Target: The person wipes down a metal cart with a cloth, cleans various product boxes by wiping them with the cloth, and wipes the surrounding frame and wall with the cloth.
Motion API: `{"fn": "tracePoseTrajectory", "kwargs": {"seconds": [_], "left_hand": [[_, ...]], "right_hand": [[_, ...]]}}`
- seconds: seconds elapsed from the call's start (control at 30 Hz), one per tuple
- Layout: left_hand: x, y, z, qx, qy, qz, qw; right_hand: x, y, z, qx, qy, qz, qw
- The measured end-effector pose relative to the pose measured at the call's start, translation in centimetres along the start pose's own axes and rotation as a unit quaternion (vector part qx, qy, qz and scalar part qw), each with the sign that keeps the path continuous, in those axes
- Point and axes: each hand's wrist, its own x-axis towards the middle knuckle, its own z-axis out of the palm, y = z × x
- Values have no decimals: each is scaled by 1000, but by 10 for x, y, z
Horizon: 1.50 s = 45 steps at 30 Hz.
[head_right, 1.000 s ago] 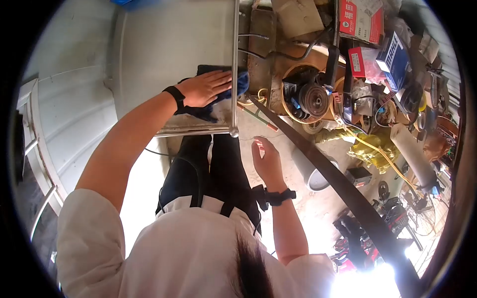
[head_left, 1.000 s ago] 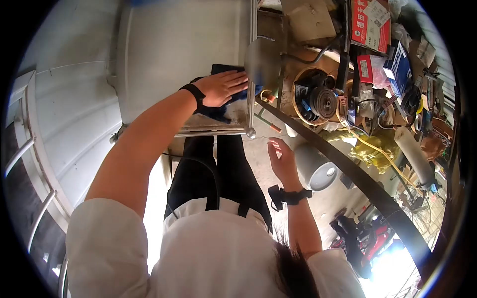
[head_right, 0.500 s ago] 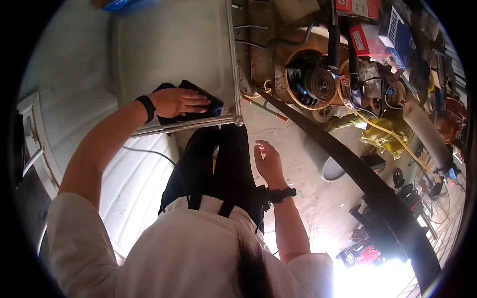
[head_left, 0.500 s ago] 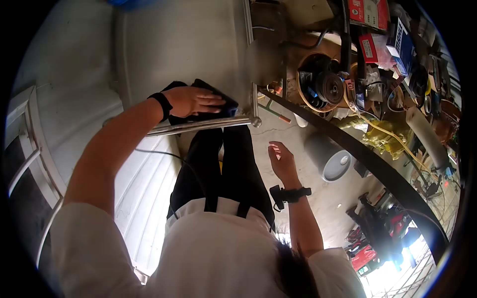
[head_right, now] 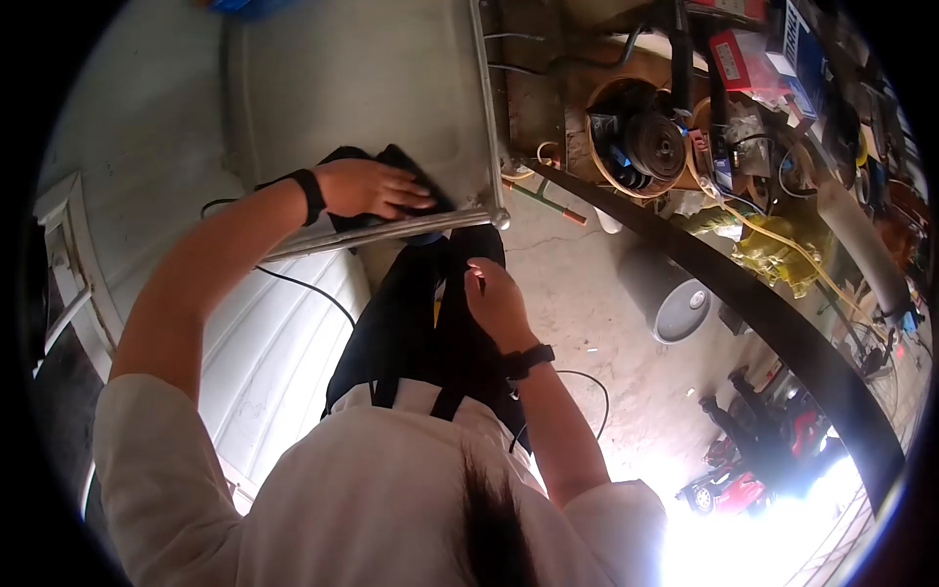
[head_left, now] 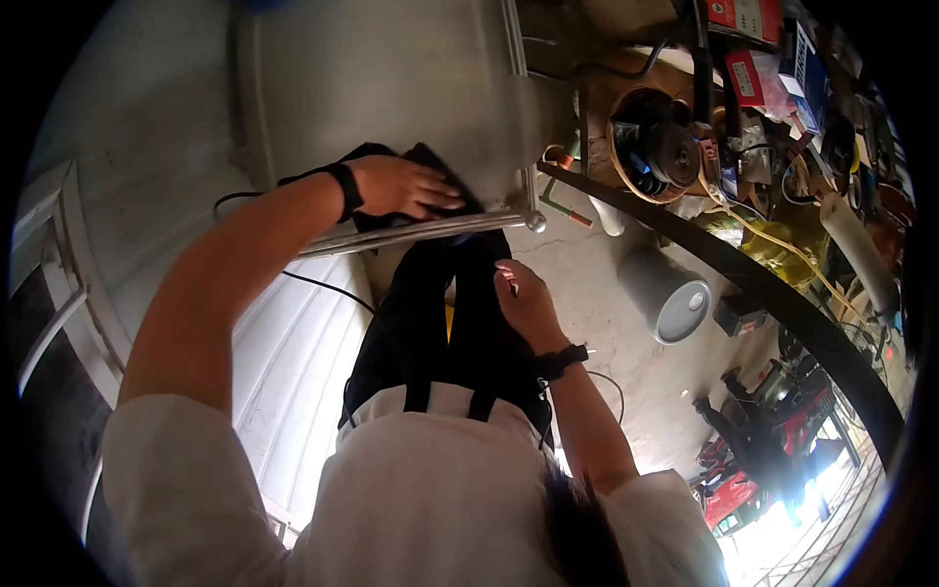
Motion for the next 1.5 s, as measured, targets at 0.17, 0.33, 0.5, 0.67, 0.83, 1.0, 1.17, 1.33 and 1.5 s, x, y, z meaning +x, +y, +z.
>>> {"fn": "tracePoseTrajectory", "kwargs": {"seconds": [0.17, 0.33, 0.5, 0.67, 0.83, 1.0, 1.17, 1.33, 1.5], "left_hand": [[-58, -1, 12, 11, -40, 42, 998], [-117, 2, 8, 143, -137, 46, 979], [-122, 2, 28, 139, -113, 76, 981], [-71, 7, 19, 175, -110, 116, 972], [-51, -3, 27, 59, -5, 82, 995], [-11, -4, 19, 15, 86, -40, 995], [-7, 4, 21, 32, 116, -97, 988], [-74, 4, 31, 133, -2, -80, 988], [-166, 26, 38, 151, -113, -96, 977]], "right_hand": [[-4, -7, 0, 0, 13, -20, 1000], [-11, 12, -14, -5, 46, -6, 999], [-17, 12, -12, 14, 49, 36, 998], [-21, 7, 10, 25, 35, 43, 998], [-22, 4, 32, 48, 30, 24, 998], [-23, 5, 39, 37, 32, 19, 999], [-12, 10, 35, 16, 20, 23, 999], [2, -3, 16, 34, -7, 21, 999], [1, 2, 3, 39, -14, 39, 998]]}}
